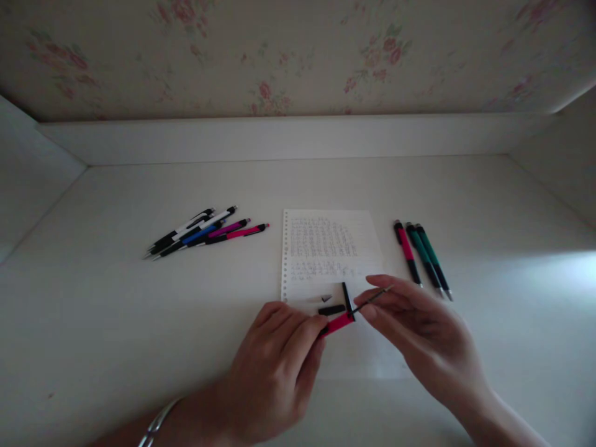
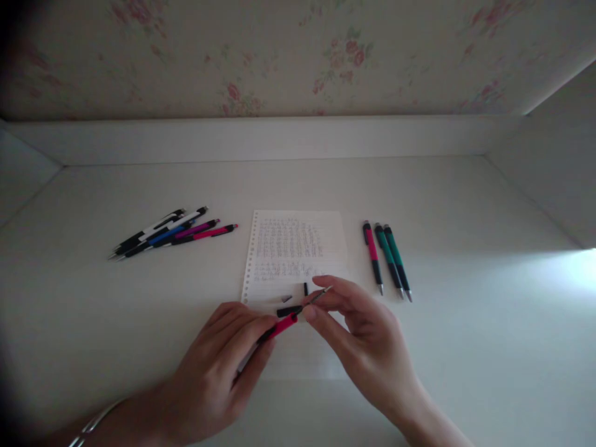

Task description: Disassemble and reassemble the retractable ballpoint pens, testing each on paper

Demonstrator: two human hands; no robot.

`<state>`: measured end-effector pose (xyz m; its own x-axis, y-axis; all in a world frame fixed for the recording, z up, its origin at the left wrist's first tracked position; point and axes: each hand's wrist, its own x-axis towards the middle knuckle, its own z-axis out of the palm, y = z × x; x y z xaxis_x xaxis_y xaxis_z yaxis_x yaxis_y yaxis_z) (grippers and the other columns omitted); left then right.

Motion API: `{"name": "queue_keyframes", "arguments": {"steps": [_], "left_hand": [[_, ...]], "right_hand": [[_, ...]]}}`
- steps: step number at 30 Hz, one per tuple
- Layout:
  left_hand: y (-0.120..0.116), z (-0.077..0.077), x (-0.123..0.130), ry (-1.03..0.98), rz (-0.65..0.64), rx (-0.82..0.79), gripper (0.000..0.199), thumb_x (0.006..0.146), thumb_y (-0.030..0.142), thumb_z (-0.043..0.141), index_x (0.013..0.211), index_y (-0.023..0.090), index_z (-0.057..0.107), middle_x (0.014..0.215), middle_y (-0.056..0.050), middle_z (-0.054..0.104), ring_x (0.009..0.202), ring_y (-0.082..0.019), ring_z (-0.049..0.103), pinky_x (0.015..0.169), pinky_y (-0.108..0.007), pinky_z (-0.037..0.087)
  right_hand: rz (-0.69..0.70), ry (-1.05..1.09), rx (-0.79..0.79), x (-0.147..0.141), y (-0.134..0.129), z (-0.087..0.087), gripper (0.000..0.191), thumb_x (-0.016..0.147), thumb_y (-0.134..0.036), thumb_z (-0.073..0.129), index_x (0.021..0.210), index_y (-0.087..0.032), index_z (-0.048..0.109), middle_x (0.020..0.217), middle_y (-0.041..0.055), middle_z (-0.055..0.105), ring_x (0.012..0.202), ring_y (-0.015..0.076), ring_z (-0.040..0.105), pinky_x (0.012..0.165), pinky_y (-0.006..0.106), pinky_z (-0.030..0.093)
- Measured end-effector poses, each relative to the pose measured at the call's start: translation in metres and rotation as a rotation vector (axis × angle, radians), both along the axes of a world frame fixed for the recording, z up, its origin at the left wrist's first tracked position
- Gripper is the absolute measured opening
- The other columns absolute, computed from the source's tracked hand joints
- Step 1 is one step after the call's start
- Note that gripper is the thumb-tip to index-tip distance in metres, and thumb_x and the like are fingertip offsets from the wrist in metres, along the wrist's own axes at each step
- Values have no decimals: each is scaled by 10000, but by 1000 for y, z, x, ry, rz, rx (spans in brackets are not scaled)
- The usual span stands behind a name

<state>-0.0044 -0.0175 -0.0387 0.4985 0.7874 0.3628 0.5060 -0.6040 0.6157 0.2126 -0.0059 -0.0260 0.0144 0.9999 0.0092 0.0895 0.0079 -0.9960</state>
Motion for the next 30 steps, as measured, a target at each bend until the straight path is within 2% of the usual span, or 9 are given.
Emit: {"name": "queue_keyframes", "arguments": {"steps": [3, 6, 8, 9, 12, 14, 20, 24, 30], "left_hand": [[0, 1, -1, -23, 13, 2, 223, 972, 73, 562, 1186, 131, 589, 959, -90, 721, 839, -236, 654, 798, -420, 527], [-1, 0, -2, -32, 11, -40, 214, 978, 79, 554, 1180, 143, 584, 965, -89, 712, 847, -233, 653, 781, -402, 542], [-2, -1, -1, -42, 3, -53, 219, 978, 82, 548, 1186, 147, 578, 971, -91, 711, 849, -233, 657, 774, -396, 553], [-2, -1, -1, -46, 2, -51, 225, 977, 80, 543, 1189, 148, 577, 970, -91, 713, 844, -233, 660, 770, -394, 558], [-2, -1, 0, -44, 14, -20, 226, 975, 76, 526, 1181, 153, 577, 930, -84, 718, 798, -231, 669, 749, -391, 566], [-2, 0, 0, -38, 20, 5, 227, 973, 73, 515, 1174, 157, 579, 910, -81, 722, 781, -231, 676, 746, -391, 569], [0, 2, 2, -22, 16, 16, 210, 963, 73, 512, 1144, 153, 582, 893, -82, 724, 764, -236, 686, 730, -400, 579], [0, 1, 2, -21, 19, 25, 203, 970, 81, 506, 1143, 156, 581, 899, -80, 725, 765, -237, 687, 718, -398, 578], [-1, 0, 1, -23, 9, 17, 219, 969, 82, 504, 1159, 164, 577, 910, -79, 721, 780, -235, 682, 740, -395, 573]], "right_hand": [[1, -102, 27, 2, 2, 2, 236, 914, -342, 726, 1144, -289, 737, 877, 12, 815, 754, 148, 771, 700, 197, 637], [-56, -376, 68, 7, 4, -1, 215, 974, -365, 622, 1097, -257, 761, 895, 44, 790, 726, 163, 736, 554, 195, 598], [6, -523, 95, 8, 6, -7, 228, 983, -332, 596, 1125, -242, 750, 992, 72, 774, 772, 185, 732, 481, 206, 562], [48, -570, 120, 8, 7, -10, 239, 991, -312, 575, 1146, -233, 739, 1020, 81, 766, 797, 195, 733, 494, 223, 568], [130, -714, 228, 7, 10, -20, 256, 988, -255, 559, 1188, -208, 712, 1008, 94, 757, 857, 232, 730, 693, 333, 619], [159, -797, 286, 6, 11, -25, 258, 978, -232, 562, 1190, -208, 708, 1001, 100, 757, 869, 252, 724, 760, 392, 613], [217, -844, 355, 7, 11, -24, 250, 990, -172, 509, 1110, -215, 724, 956, 89, 752, 851, 247, 716, 770, 400, 599], [166, -863, 353, 5, 10, -23, 231, 999, -172, 487, 999, -203, 716, 941, 89, 742, 822, 239, 721, 743, 381, 595], [122, -905, 352, 3, 10, -24, 149, 988, -266, 558, 1014, -193, 685, 896, 90, 729, 766, 234, 729, 642, 331, 579]]}}
